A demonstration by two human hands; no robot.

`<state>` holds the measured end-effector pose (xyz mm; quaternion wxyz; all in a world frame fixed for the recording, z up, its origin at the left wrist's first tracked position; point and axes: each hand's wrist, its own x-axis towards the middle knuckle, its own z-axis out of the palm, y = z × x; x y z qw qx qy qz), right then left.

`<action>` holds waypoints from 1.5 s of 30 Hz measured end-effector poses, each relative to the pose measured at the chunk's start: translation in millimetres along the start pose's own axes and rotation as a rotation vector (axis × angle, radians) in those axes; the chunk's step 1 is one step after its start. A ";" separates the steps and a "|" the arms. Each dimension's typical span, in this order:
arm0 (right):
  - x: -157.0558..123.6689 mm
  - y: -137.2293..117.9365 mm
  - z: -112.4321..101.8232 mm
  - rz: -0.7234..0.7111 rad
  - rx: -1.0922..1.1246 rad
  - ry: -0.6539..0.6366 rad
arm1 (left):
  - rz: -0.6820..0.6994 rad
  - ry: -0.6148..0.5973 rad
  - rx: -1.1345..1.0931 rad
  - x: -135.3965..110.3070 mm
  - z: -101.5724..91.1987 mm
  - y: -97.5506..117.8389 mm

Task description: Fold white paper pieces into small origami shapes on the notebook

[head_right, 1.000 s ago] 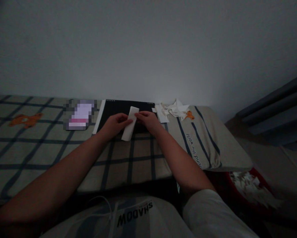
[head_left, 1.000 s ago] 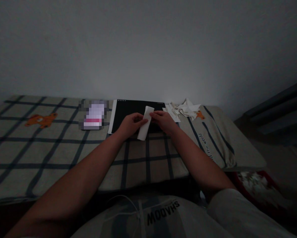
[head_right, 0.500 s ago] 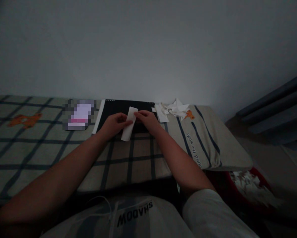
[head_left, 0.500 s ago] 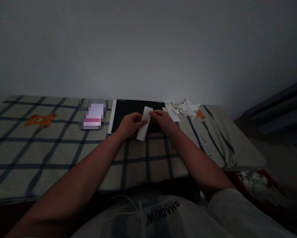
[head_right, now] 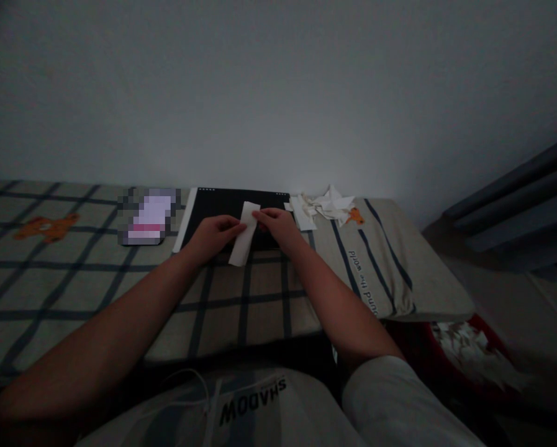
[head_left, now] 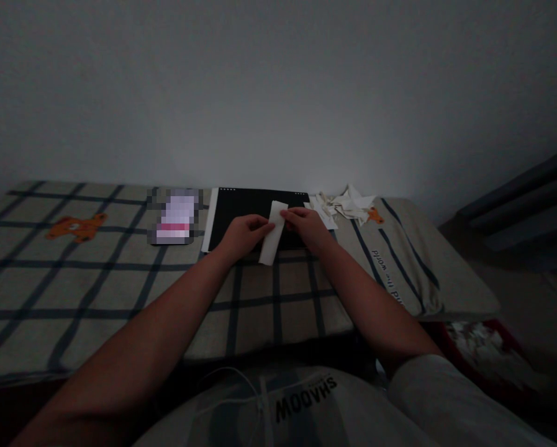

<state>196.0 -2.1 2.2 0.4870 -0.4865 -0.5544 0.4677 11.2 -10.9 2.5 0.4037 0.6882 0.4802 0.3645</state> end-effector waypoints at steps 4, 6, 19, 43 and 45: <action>0.4 0.5 1.2 0.000 0.039 0.005 | -0.046 -0.015 -0.063 -0.4 1.4 -1.3; 1.1 1.7 1.5 0.004 0.050 0.005 | -0.061 -0.021 -0.100 -0.5 2.0 -2.1; 5.3 9.6 3.9 0.042 0.220 0.002 | -0.087 -0.040 -0.209 0.8 2.0 -2.7; 2.7 8.1 8.1 0.068 0.245 -0.041 | -0.133 -0.012 -0.269 1.5 0.6 -3.0; 2.7 8.0 7.6 0.079 0.263 -0.057 | -0.131 -0.013 -0.276 2.0 1.5 -5.1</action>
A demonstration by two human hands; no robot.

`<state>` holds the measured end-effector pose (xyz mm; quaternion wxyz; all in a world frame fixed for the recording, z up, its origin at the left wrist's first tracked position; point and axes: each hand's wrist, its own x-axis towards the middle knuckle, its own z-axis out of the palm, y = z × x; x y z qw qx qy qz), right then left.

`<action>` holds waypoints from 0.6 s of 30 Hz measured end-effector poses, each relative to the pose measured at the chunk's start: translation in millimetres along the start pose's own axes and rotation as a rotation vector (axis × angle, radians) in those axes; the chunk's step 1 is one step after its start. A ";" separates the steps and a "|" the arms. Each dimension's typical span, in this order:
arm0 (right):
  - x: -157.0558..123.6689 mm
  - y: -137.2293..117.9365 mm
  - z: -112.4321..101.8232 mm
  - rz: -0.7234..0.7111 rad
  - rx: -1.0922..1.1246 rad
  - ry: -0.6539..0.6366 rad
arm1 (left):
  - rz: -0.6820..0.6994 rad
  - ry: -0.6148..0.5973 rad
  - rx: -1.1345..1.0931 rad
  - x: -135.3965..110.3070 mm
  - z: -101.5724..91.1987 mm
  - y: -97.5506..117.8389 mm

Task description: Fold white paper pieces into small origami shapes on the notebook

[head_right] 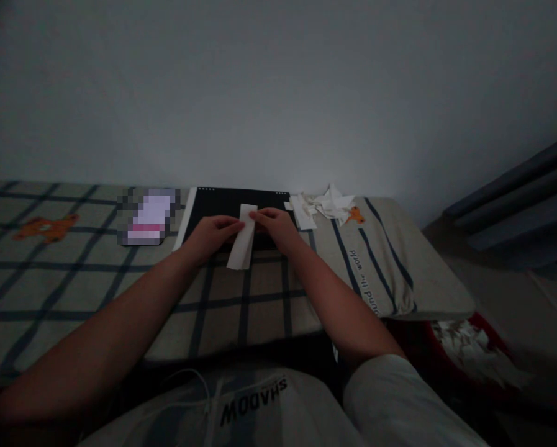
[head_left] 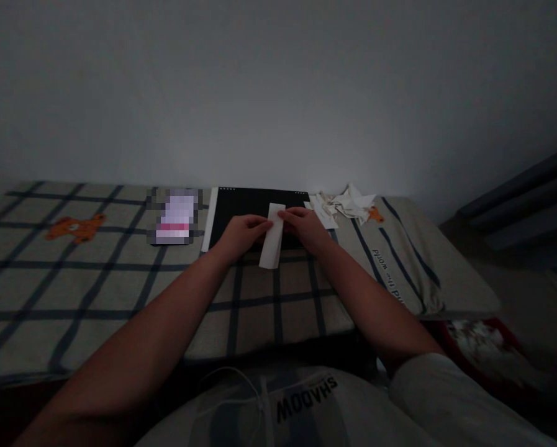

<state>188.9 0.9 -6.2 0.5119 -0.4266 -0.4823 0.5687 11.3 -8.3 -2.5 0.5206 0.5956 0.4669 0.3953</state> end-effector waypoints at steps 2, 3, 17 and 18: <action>-0.2 -0.5 -0.1 0.011 0.009 -0.012 | 0.002 -0.005 -0.014 0.6 0.3 -1.6; -0.3 -0.8 0.0 0.015 0.013 -0.012 | 0.002 -0.008 -0.018 0.7 0.4 -2.0; -0.3 1.4 -0.6 -0.014 -0.061 0.024 | -0.012 -0.018 -0.022 -2.5 1.1 4.4; -0.1 1.5 -0.9 -0.018 -0.074 0.030 | -0.008 -0.025 -0.025 -2.3 0.8 4.0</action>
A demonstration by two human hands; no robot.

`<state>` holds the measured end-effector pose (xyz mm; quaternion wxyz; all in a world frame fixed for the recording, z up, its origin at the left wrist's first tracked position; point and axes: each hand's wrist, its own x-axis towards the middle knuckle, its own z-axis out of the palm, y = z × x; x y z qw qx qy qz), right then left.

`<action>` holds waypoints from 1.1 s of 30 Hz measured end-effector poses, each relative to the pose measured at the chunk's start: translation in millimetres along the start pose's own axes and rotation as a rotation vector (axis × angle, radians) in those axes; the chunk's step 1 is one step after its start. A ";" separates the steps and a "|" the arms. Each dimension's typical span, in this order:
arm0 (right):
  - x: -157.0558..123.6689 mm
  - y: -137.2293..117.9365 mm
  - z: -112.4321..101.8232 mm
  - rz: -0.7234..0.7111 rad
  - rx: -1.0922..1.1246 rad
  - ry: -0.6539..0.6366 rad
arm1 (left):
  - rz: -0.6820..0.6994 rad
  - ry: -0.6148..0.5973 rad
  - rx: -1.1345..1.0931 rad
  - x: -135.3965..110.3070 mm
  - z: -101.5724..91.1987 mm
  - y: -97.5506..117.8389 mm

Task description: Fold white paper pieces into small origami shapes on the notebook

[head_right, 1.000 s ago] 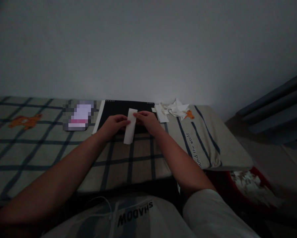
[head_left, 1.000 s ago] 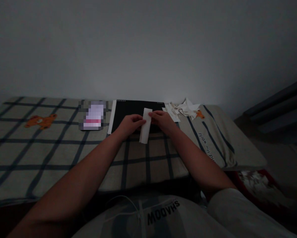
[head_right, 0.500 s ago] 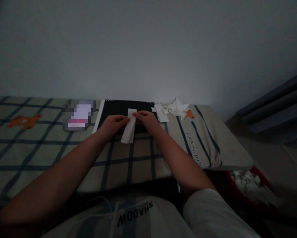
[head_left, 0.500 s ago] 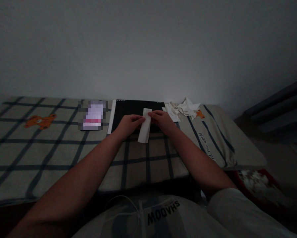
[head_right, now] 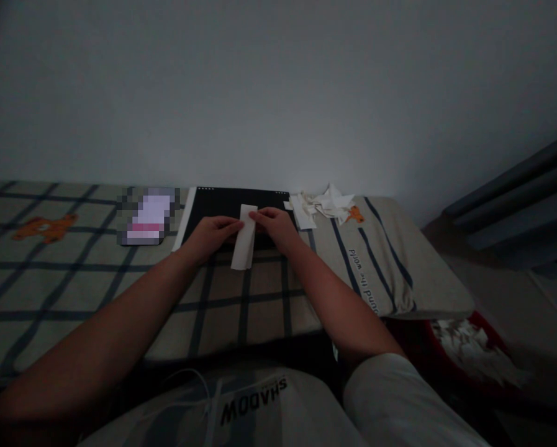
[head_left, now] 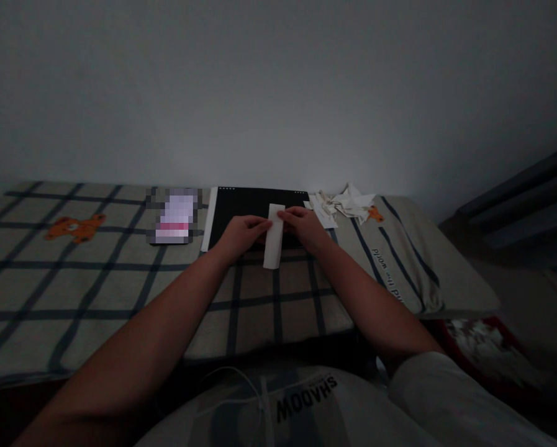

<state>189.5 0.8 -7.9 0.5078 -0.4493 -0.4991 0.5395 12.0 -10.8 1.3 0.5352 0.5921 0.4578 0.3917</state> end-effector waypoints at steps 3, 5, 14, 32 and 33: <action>-0.1 -0.4 -0.3 -0.015 -0.024 0.012 | -0.004 -0.016 -0.015 0.7 -0.7 -1.3; -0.5 -1.3 0.1 -0.017 -0.015 0.013 | -0.009 -0.024 -0.017 1.1 -1.0 -2.1; -2.4 -6.2 0.5 0.061 0.105 -0.029 | -0.032 -0.027 0.039 1.7 -4.0 -0.2; 0.4 2.4 -0.3 -0.045 -0.037 0.082 | -0.060 -0.051 0.038 -1.1 -2.5 5.9; 0.1 1.8 -0.3 -0.051 -0.046 0.088 | -0.063 -0.054 0.038 -0.8 -2.8 5.2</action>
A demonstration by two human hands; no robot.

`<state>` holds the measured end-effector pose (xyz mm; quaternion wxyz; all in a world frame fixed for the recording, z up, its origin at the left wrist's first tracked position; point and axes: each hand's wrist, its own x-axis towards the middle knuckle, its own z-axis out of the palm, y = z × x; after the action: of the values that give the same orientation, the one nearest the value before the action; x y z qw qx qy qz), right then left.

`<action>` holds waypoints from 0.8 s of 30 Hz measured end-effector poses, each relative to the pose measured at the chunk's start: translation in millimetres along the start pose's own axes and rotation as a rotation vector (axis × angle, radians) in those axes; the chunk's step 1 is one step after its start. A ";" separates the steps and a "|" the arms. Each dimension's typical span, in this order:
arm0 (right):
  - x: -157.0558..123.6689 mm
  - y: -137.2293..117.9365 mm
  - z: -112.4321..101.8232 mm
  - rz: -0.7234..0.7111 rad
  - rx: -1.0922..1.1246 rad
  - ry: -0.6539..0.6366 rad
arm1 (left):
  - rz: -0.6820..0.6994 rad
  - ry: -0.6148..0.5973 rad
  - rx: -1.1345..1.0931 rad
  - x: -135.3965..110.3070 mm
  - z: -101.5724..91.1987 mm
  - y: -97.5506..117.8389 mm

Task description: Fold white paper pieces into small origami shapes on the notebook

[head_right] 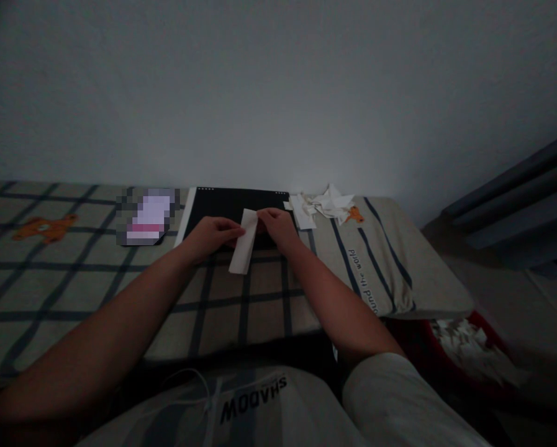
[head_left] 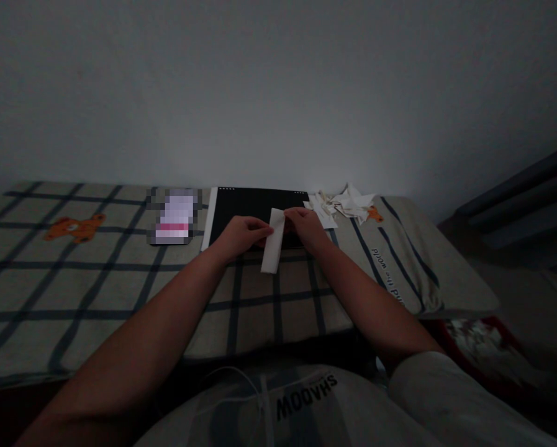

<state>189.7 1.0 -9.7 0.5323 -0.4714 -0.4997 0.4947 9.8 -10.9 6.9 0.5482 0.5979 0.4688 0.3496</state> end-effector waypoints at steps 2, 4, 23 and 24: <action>-0.5 -1.7 0.1 0.001 -0.012 0.011 | -0.003 -0.011 0.003 1.0 -0.7 -1.9; -0.9 -3.4 0.3 0.013 0.000 0.013 | 0.004 -0.002 0.012 2.3 -1.6 -4.1; -1.5 -3.4 -3.5 -0.018 -0.102 -0.078 | 0.045 0.081 -0.171 3.6 -0.4 -4.7; -0.9 -2.8 -3.8 -0.017 -0.089 -0.074 | 0.039 0.077 -0.159 3.7 -0.7 -5.2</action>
<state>193.7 -0.2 -7.1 0.4961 -0.4718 -0.5445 0.4846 9.4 -7.4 1.5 0.5686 0.5478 0.4486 0.4188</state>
